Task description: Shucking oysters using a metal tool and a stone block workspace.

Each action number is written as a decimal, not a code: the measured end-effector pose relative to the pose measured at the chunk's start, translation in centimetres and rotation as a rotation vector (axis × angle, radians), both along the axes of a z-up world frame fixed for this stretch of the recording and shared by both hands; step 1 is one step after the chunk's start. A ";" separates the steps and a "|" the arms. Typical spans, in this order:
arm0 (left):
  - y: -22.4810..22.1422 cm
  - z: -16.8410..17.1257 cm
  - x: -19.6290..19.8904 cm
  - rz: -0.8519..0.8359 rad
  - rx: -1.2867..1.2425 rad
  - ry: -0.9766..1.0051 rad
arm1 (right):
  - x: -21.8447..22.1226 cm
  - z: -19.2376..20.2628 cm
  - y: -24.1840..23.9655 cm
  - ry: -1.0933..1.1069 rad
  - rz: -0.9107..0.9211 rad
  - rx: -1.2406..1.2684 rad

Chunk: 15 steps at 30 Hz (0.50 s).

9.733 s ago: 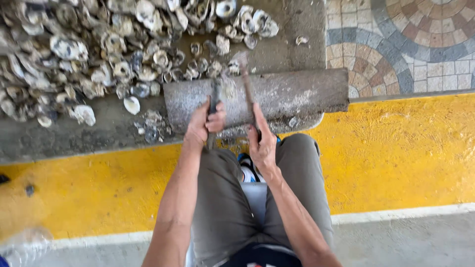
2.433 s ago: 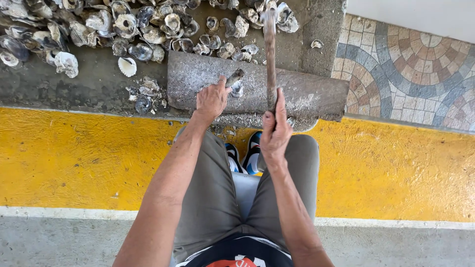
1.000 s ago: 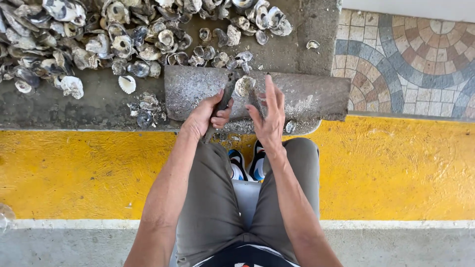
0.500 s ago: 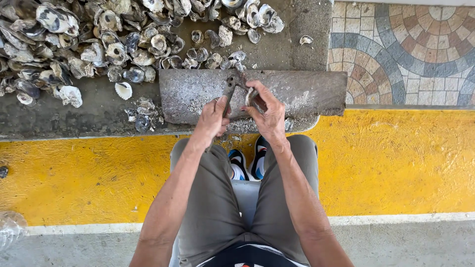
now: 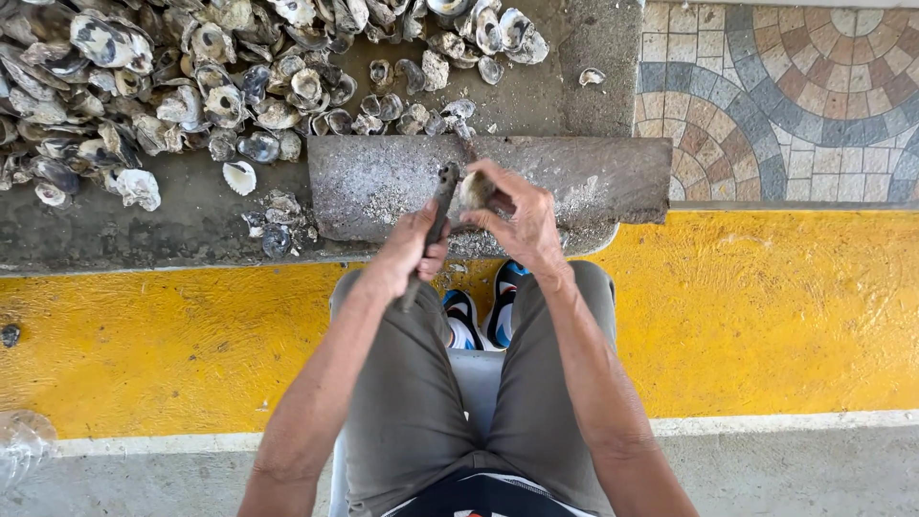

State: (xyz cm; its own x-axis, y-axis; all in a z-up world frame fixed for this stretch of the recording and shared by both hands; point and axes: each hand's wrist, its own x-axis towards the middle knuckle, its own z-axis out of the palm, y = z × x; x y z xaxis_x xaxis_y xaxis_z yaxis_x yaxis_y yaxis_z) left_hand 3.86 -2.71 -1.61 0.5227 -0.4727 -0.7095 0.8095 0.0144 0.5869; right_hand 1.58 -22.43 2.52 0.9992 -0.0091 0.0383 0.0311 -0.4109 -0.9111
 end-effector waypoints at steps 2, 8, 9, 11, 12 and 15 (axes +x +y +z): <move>-2.1 -0.4 -2.3 0.100 0.091 -0.156 | 0.1 -1.7 0.9 0.083 -0.103 0.058; -1.6 -1.7 -2.6 0.256 -0.117 -0.092 | -0.3 -2.1 -0.2 0.058 -0.112 0.263; -0.7 -1.2 -1.6 0.212 -0.404 0.300 | -0.2 -1.6 -0.6 0.009 -0.015 0.301; -0.8 -0.4 -1.8 0.232 -0.399 0.262 | -0.2 -1.7 -1.0 -0.044 0.041 0.390; -0.8 0.0 -1.7 0.246 -0.393 0.226 | -0.2 -1.8 -1.3 -0.097 0.091 0.478; -2.7 2.1 -3.0 0.403 -0.028 -0.178 | 0.0 -5.7 -1.6 -0.089 -0.086 0.631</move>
State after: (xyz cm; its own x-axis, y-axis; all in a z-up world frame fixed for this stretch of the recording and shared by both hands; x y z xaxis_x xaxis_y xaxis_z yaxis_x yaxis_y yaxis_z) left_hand 0.83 -5.40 0.49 0.7823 -0.2236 -0.5813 0.6221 0.3263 0.7117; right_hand 1.60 -24.04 -3.14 0.9872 -0.1371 0.0817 0.1083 0.1992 -0.9740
